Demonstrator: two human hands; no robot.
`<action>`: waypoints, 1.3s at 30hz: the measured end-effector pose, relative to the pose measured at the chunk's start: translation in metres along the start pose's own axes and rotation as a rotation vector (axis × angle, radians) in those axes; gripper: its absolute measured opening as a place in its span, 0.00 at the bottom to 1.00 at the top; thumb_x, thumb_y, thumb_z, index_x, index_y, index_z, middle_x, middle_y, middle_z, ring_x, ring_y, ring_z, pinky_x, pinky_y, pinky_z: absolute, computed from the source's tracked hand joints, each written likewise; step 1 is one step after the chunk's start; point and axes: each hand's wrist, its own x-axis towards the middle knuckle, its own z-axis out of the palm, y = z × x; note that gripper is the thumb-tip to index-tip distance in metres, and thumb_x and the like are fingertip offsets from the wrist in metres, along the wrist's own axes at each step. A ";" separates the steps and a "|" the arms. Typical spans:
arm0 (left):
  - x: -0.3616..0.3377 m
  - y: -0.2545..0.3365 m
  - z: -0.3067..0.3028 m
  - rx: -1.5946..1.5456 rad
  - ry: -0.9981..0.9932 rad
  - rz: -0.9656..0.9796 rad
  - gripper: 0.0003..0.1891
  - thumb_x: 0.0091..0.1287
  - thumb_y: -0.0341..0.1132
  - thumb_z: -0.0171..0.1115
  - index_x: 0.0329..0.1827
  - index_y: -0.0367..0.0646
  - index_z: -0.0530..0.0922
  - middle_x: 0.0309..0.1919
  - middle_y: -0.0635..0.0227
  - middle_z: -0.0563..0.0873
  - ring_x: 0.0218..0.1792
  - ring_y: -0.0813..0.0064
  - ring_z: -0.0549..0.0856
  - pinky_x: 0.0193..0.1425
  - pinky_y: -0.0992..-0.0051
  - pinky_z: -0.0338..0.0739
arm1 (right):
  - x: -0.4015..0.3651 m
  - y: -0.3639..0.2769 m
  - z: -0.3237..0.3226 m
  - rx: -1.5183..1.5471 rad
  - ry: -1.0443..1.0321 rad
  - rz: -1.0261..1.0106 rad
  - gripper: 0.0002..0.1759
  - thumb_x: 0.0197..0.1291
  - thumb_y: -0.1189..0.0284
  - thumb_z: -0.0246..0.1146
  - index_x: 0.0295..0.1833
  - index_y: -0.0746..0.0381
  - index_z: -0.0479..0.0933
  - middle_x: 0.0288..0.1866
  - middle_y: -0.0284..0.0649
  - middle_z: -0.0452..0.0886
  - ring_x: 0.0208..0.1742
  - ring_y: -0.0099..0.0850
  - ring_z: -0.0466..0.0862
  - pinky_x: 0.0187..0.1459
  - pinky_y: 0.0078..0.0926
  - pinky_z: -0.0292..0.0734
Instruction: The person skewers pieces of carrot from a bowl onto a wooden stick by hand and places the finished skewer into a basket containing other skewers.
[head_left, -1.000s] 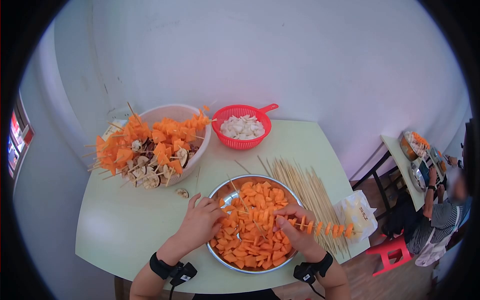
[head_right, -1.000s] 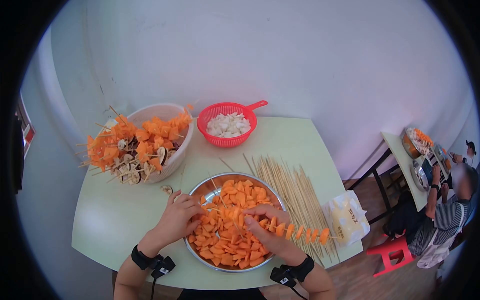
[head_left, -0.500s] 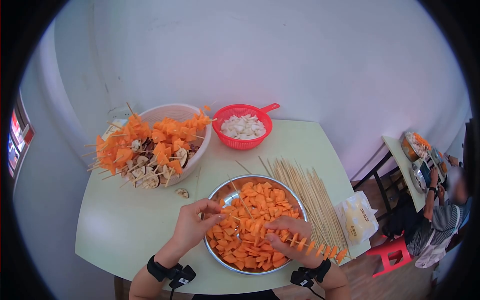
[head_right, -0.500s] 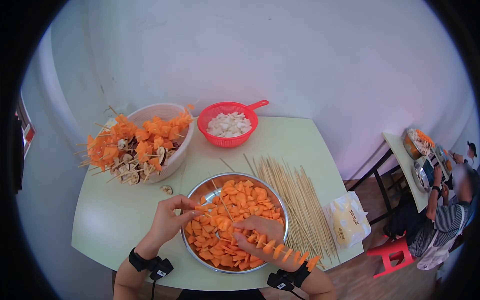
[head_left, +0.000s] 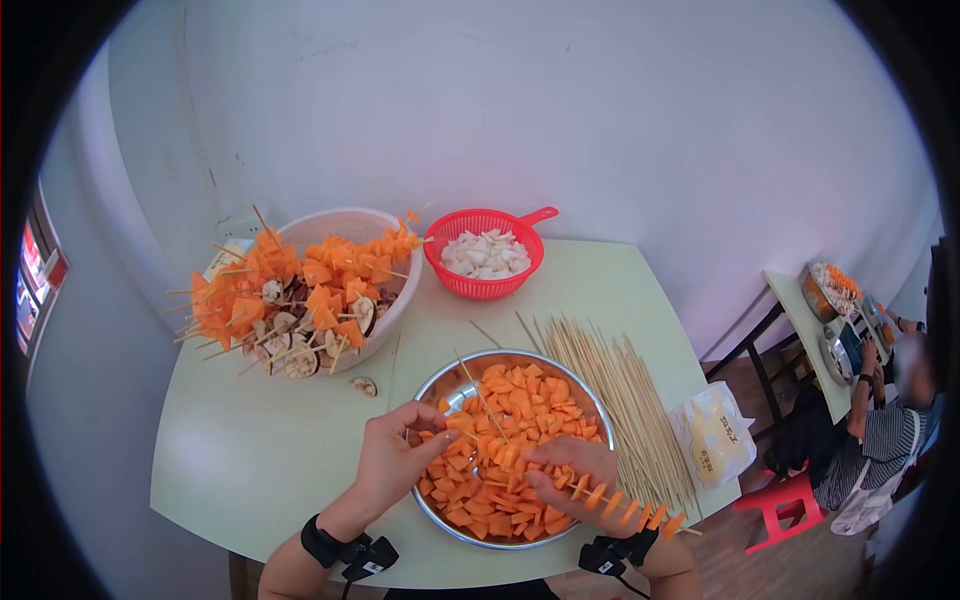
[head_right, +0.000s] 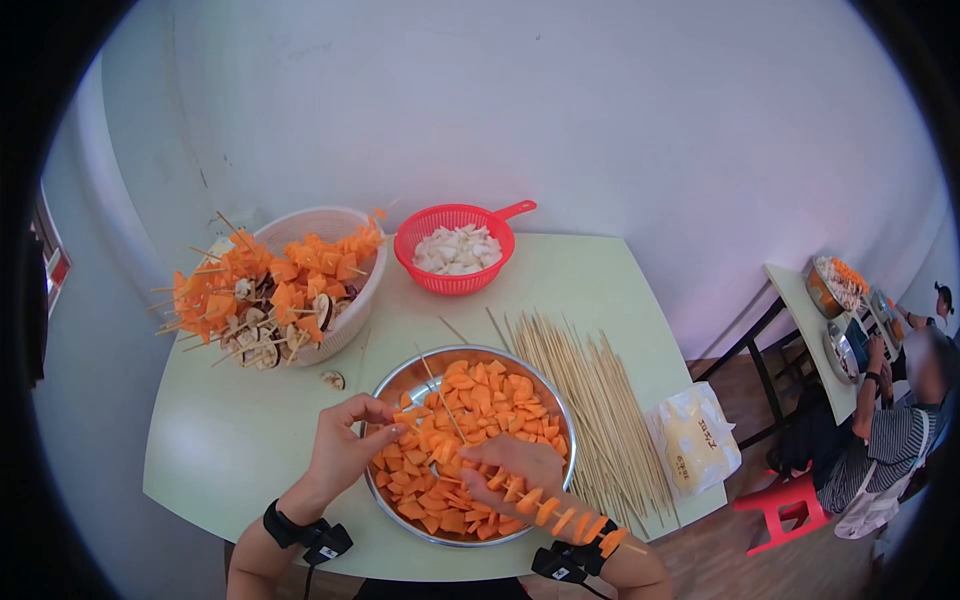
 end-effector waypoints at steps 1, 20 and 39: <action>0.000 0.001 0.000 0.041 0.001 -0.035 0.05 0.55 0.25 0.67 0.30 0.36 0.78 0.27 0.72 0.82 0.32 0.87 0.78 0.38 0.85 0.72 | 0.001 0.000 0.000 -0.042 -0.007 -0.028 0.14 0.46 0.79 0.67 0.42 0.61 0.78 0.27 0.36 0.81 0.24 0.25 0.82 0.24 0.16 0.75; -0.013 0.002 0.008 0.165 0.164 0.199 0.06 0.52 0.27 0.68 0.31 0.39 0.80 0.29 0.66 0.84 0.32 0.73 0.81 0.39 0.77 0.74 | -0.004 0.001 0.009 0.110 0.039 -0.014 0.17 0.45 0.82 0.67 0.44 0.65 0.78 0.30 0.40 0.82 0.26 0.28 0.82 0.26 0.17 0.77; 0.005 0.001 -0.015 0.151 0.056 0.173 0.06 0.52 0.28 0.65 0.32 0.42 0.79 0.26 0.69 0.83 0.31 0.74 0.81 0.41 0.74 0.72 | -0.008 0.008 0.001 0.458 0.225 0.413 0.08 0.59 0.76 0.57 0.42 0.68 0.74 0.29 0.39 0.78 0.26 0.25 0.81 0.29 0.19 0.78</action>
